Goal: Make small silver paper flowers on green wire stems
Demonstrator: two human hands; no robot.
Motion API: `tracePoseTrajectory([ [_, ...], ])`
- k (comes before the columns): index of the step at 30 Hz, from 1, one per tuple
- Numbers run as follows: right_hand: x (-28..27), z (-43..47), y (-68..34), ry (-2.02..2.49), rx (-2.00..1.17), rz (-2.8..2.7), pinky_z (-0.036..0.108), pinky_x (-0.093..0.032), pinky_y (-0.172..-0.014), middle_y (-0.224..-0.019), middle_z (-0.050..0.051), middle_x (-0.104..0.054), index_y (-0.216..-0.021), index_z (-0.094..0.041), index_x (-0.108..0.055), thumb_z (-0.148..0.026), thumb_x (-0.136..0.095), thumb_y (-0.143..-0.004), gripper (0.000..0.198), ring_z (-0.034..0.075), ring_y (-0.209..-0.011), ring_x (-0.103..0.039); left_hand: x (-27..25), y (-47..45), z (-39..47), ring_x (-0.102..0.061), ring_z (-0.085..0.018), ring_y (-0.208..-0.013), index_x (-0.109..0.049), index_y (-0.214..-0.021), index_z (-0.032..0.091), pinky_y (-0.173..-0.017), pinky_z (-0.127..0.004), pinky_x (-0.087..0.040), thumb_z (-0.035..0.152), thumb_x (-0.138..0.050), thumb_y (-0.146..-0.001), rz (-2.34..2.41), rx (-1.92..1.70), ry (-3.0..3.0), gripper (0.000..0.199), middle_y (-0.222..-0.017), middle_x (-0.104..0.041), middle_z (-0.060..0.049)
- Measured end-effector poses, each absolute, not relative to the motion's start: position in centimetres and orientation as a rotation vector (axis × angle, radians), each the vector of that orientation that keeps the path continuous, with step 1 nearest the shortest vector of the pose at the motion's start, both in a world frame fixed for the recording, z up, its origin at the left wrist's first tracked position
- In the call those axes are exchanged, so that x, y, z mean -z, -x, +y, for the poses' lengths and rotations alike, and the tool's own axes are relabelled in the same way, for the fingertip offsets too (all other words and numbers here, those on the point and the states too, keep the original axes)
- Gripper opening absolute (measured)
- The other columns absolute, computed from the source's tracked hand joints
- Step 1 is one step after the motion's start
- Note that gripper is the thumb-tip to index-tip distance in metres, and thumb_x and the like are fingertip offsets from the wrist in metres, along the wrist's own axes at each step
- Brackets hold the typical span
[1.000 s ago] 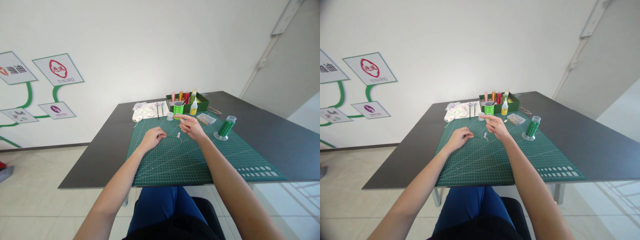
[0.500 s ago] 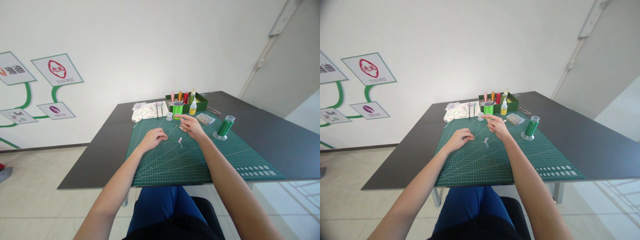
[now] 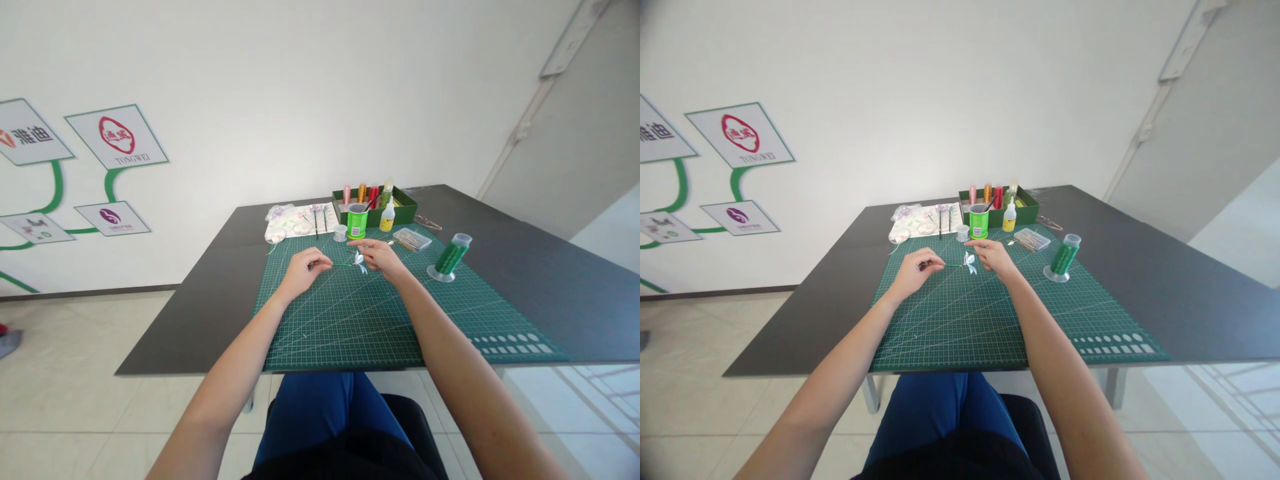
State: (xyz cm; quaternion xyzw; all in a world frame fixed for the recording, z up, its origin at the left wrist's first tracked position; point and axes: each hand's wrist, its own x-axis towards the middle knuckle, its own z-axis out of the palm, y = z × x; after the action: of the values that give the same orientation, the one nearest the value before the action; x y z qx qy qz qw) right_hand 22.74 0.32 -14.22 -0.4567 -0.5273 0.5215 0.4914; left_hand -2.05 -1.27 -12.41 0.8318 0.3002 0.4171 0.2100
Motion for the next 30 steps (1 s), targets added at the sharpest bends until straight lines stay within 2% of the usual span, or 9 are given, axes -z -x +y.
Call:
tracePoseTrajectory([
  [6,14.7,0.3,-22.2,1.237,-1.308,-1.363,0.021,-0.013,-0.039,-0.042,-0.013,-0.026,-0.121,-0.002,-0.069,-0.03,-0.064,-0.077,0.052,0.005,-0.039,-0.017,12.5,2.1,-1.0,-0.057,-0.013,-0.069,-0.075,-0.084,0.019,-0.063,-0.026,-0.045,0.026,-0.073,-0.089,0.965,-1.319,-2.146,0.009,-0.083,-0.069,-0.003],
  [17,14.6,-0.3,-21.9,1.269,-1.453,-1.704,0.021,-0.018,-0.038,-0.045,-0.011,-0.026,-0.113,-0.008,-0.076,-0.027,-0.063,-0.08,0.041,0.006,-0.041,-0.02,12.6,2.5,-0.7,-0.058,-0.013,-0.069,-0.074,-0.086,0.02,-0.068,-0.028,-0.05,0.026,-0.068,-0.092,1.106,-1.472,-2.162,0.01,-0.085,-0.071,-0.003],
  [30,14.0,-0.9,-22.3,0.95,-1.801,-1.976,0.021,-0.019,-0.041,-0.046,-0.012,-0.026,-0.113,-0.009,-0.075,-0.033,-0.063,-0.088,0.037,0.006,-0.042,-0.018,12.7,2.8,-0.5,-0.058,-0.013,-0.07,-0.073,-0.086,0.019,-0.07,-0.028,-0.049,0.018,-0.066,-0.092,1.187,-1.45,-2.289,0.009,-0.084,-0.069,-0.003],
])
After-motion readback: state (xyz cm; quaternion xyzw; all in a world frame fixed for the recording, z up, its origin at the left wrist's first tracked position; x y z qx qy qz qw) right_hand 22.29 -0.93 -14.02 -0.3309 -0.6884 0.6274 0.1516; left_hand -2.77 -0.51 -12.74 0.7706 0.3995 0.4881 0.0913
